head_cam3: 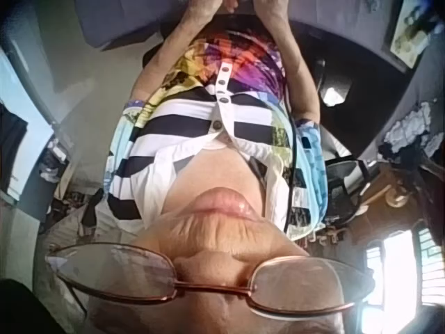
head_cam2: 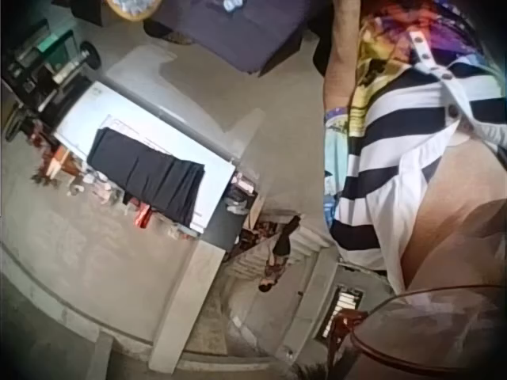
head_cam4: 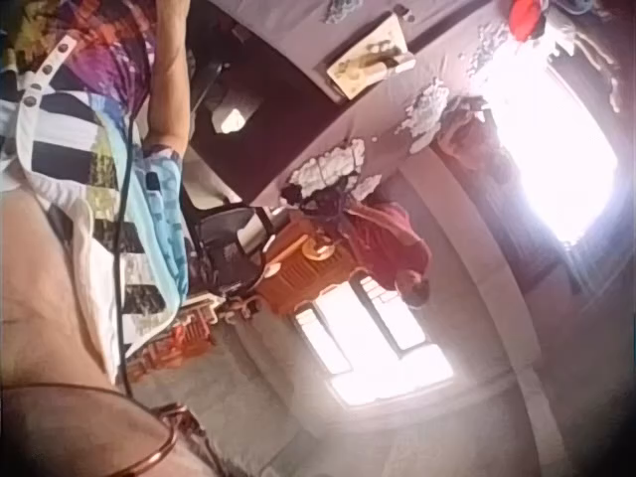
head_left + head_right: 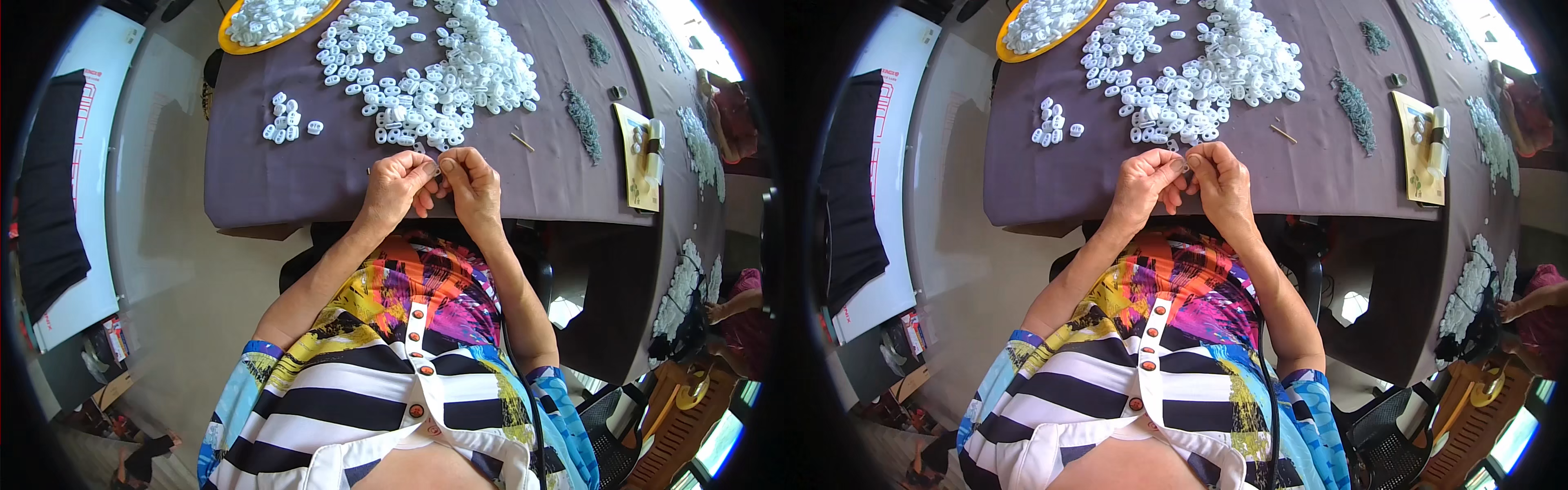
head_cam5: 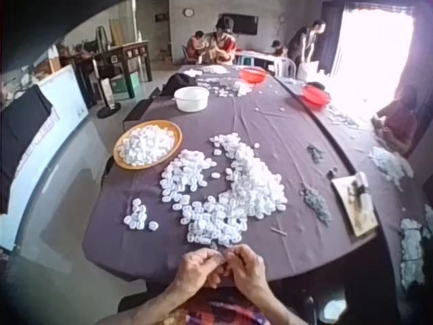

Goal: The person assembles plastic cord locks by hand, picking up plastic components, inserting metal pins into them, fitting the pieces together, and placing the assembled cord locks onto the table.

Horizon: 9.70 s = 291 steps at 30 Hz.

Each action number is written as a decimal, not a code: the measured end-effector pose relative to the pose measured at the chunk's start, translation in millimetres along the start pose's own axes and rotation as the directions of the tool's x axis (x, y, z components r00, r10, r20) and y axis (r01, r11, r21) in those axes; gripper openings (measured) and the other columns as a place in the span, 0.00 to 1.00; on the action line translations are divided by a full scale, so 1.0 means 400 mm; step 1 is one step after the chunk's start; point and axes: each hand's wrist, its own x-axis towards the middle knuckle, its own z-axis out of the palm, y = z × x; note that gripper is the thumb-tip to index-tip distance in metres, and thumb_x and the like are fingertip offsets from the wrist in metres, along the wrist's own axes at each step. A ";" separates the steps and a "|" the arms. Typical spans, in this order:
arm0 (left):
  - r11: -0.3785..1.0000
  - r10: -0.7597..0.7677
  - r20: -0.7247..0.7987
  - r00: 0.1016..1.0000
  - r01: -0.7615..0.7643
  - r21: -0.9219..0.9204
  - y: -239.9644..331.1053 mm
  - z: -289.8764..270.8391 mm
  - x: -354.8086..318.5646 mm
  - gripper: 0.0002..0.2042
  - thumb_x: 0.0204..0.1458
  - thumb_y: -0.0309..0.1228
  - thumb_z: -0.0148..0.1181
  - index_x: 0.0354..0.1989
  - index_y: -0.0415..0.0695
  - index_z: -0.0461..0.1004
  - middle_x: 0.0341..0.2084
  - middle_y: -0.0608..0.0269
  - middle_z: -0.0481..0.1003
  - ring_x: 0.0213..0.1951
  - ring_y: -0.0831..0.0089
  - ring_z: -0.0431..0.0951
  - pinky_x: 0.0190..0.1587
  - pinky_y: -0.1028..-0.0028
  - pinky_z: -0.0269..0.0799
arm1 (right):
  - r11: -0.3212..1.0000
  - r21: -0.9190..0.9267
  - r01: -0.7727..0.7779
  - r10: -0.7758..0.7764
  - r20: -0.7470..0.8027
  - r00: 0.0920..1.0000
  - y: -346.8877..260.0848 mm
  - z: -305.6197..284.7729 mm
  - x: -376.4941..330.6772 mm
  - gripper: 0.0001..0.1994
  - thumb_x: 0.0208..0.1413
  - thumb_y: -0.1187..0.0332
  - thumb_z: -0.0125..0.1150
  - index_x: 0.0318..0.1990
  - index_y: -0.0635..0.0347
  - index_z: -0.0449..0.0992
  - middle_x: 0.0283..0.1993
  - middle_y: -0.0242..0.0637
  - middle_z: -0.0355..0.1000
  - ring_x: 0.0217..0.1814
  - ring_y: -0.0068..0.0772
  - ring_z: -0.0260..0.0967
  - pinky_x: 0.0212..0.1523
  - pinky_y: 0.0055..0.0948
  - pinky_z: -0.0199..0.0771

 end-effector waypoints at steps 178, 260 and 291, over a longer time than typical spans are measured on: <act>0.974 -0.177 -0.091 0.980 0.162 -0.157 0.043 -0.035 -0.029 0.07 0.51 0.31 0.55 0.27 0.40 0.71 0.10 0.77 0.58 0.09 0.90 0.49 0.10 0.85 0.41 | 0.892 -0.284 0.350 -0.313 0.168 0.935 -0.004 0.019 0.014 0.14 0.41 0.78 0.62 0.39 0.65 0.69 0.33 0.38 0.70 0.31 0.25 0.69 0.29 0.22 0.74; 0.994 -0.019 -0.119 0.993 0.031 0.102 0.025 -0.043 -0.032 0.12 0.55 0.33 0.49 0.23 0.40 0.69 0.10 0.72 0.61 0.09 0.86 0.55 0.10 0.83 0.53 | 0.804 -0.319 0.502 -0.468 0.181 0.865 0.014 0.033 0.003 0.13 0.45 0.77 0.57 0.41 0.64 0.69 0.33 0.43 0.67 0.31 0.44 0.68 0.30 0.33 0.69; 0.987 -0.026 -0.101 0.995 0.042 0.158 0.028 -0.044 -0.029 0.10 0.54 0.32 0.50 0.25 0.39 0.70 0.11 0.72 0.62 0.10 0.87 0.57 0.12 0.83 0.58 | 0.990 0.090 -0.109 0.095 0.144 0.985 -0.008 0.029 0.000 0.14 0.47 0.82 0.52 0.43 0.68 0.62 0.28 0.32 0.66 0.26 0.16 0.63 0.27 0.16 0.65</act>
